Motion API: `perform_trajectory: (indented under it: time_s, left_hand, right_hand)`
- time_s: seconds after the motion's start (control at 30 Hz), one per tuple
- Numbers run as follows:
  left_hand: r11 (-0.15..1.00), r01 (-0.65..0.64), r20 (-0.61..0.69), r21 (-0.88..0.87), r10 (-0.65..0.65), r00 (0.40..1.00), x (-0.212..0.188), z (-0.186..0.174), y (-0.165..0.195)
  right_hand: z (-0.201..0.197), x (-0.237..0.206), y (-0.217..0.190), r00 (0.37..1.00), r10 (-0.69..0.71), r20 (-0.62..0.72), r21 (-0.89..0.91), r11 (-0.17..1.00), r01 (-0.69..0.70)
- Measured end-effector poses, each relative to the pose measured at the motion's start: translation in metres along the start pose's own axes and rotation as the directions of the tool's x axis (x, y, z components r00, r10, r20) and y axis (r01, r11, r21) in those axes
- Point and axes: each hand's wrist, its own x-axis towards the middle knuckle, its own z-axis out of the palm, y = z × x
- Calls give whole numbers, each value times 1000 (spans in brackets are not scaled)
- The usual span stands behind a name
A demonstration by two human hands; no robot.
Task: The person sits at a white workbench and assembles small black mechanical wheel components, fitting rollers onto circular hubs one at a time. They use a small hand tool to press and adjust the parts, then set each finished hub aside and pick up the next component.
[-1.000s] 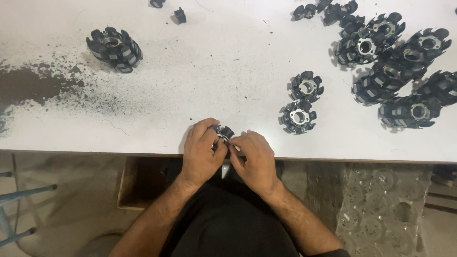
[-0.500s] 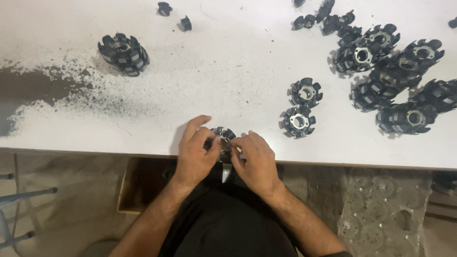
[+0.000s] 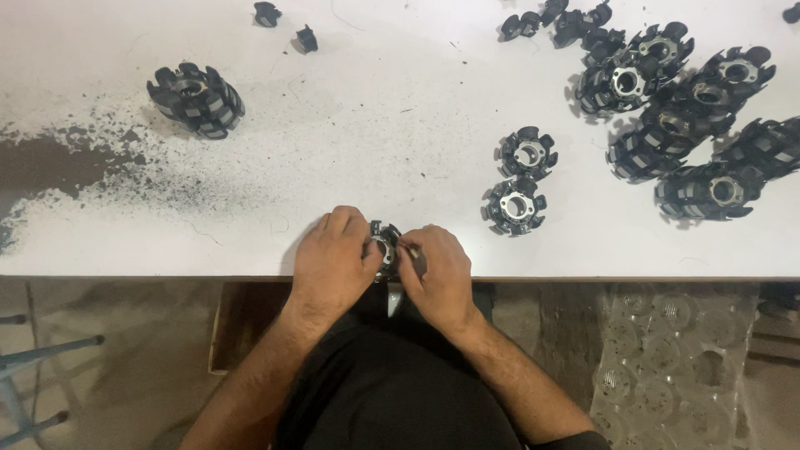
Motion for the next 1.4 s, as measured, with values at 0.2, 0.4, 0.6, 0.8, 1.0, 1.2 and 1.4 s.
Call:
perform_trajectory:
  time_s: [0.2, 0.4, 0.6, 0.8, 1.0, 1.2, 1.4]
  left_hand:
    - [991, -121, -141, -63, 111, 984, -7, -3, -8]
    - [981, -192, -31, -15, 191, 981, -5, -4, -16]
    - [975, -132, -6, -181, 133, 991, -7, -1, -8]
    - [979, 42, 81, -199, -26, 996, -9, -3, -3]
    - [979, 38, 55, -201, -27, 998, -12, 0, -2]
    - [981, -134, -136, -141, 115, 984, -21, 6, -7]
    - [979, -151, -157, -133, 130, 979, -23, 10, -7]
  right_hand:
    - [0, -1, 1, 1000, 10, -2, 13, 1000, -10]
    - [2, -2, 4, 1000, -8, 13, -11, 1000, 8]
    - [1, -5, 7, 998, -67, 22, -28, 997, 67]
    - [4, -19, 8, 994, -99, 39, -29, 995, 101]
    - [8, -22, 13, 994, -94, 59, -56, 994, 98]
    - [8, -23, 14, 990, -131, 43, -56, 989, 134]
    - [11, -23, 12, 989, -139, 44, -62, 988, 142]
